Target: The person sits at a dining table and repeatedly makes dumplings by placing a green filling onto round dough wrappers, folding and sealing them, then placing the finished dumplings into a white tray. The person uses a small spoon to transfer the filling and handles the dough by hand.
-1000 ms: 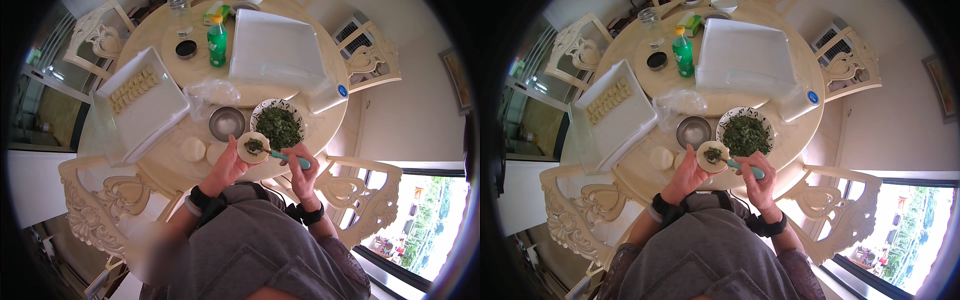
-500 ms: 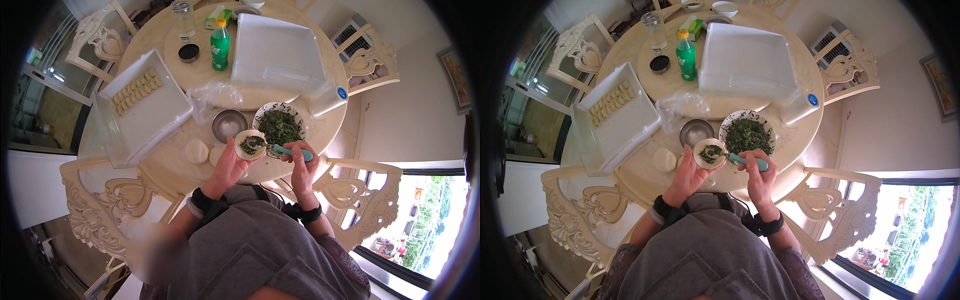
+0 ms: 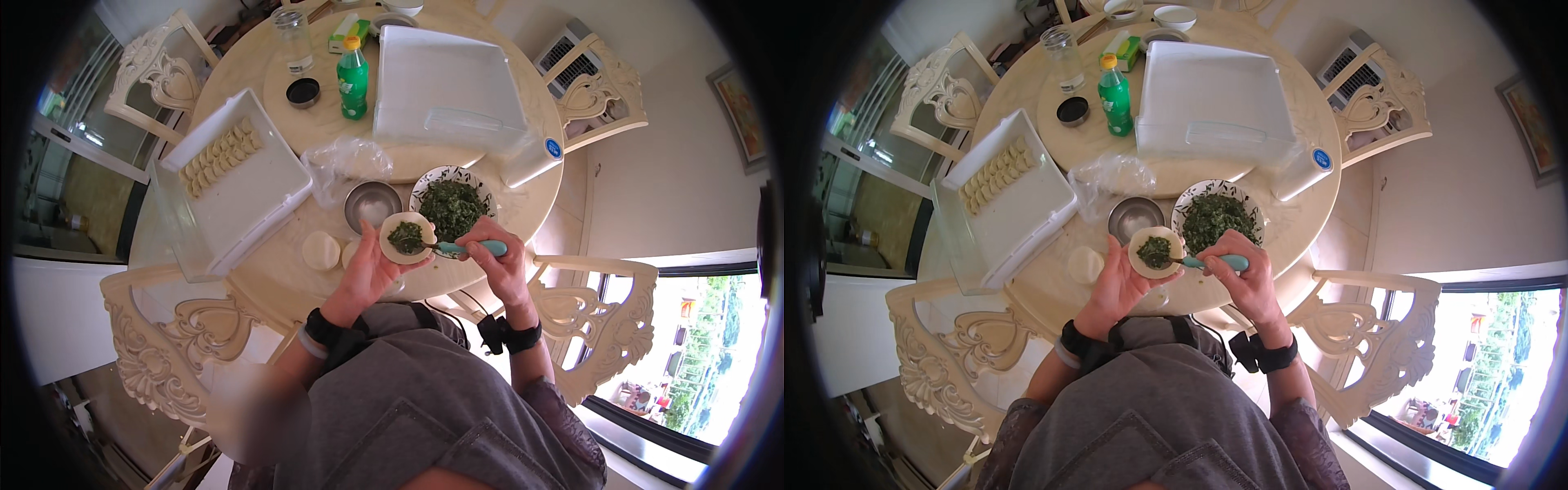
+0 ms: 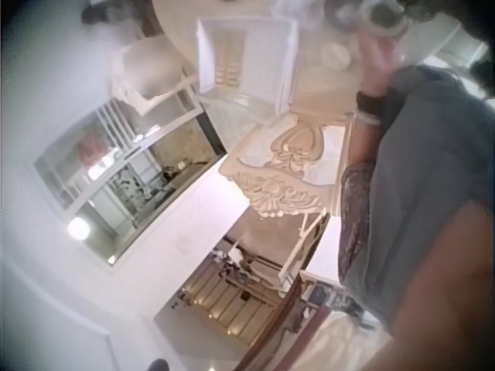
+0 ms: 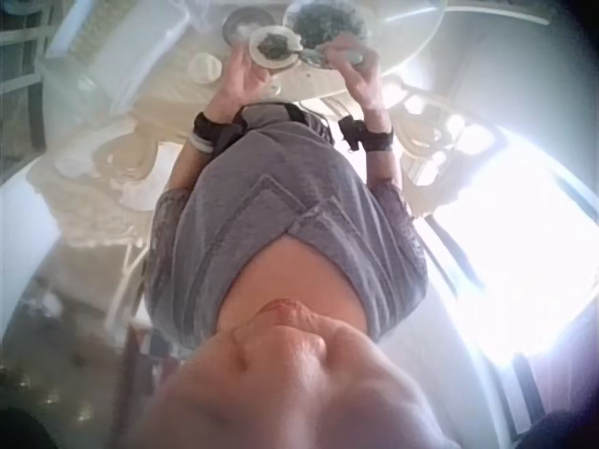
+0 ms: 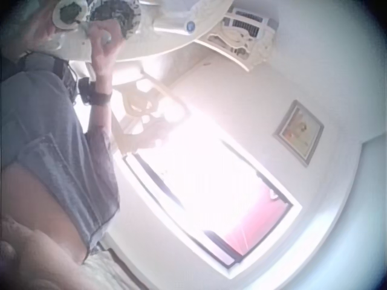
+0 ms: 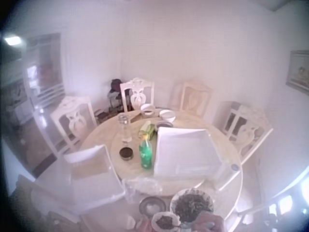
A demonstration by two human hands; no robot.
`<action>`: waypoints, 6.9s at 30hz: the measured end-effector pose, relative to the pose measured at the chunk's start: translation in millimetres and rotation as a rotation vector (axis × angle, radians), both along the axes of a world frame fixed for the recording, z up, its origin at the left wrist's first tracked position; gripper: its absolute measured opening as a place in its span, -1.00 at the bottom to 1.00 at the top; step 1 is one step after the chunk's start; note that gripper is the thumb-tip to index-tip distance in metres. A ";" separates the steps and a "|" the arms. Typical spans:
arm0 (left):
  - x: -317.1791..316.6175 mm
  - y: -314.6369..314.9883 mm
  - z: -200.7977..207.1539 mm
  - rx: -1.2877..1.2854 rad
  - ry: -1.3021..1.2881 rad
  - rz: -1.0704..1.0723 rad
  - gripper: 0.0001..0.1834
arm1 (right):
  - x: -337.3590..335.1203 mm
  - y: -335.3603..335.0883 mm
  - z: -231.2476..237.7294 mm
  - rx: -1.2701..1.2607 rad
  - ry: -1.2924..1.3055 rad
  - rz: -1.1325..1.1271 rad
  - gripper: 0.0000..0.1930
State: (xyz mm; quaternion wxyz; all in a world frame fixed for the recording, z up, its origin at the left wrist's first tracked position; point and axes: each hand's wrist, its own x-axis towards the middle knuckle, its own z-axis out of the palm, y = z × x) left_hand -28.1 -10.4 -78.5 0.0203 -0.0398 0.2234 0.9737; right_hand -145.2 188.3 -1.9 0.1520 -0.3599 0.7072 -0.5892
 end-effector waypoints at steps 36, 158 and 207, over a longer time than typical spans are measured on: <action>-8.1 10.7 -9.2 -0.145 -0.046 0.048 -0.19 | 20.7 -12.9 -10.4 -0.134 -0.440 -0.347 -0.69; -1.3 13.1 -2.2 -0.098 -0.251 -0.062 -0.49 | 18.1 -6.0 -27.8 0.075 1.175 0.080 -0.63; 13.9 14.6 55.1 -1.053 0.184 0.382 -0.85 | 46.7 -40.7 5.4 0.025 0.743 -0.265 -0.71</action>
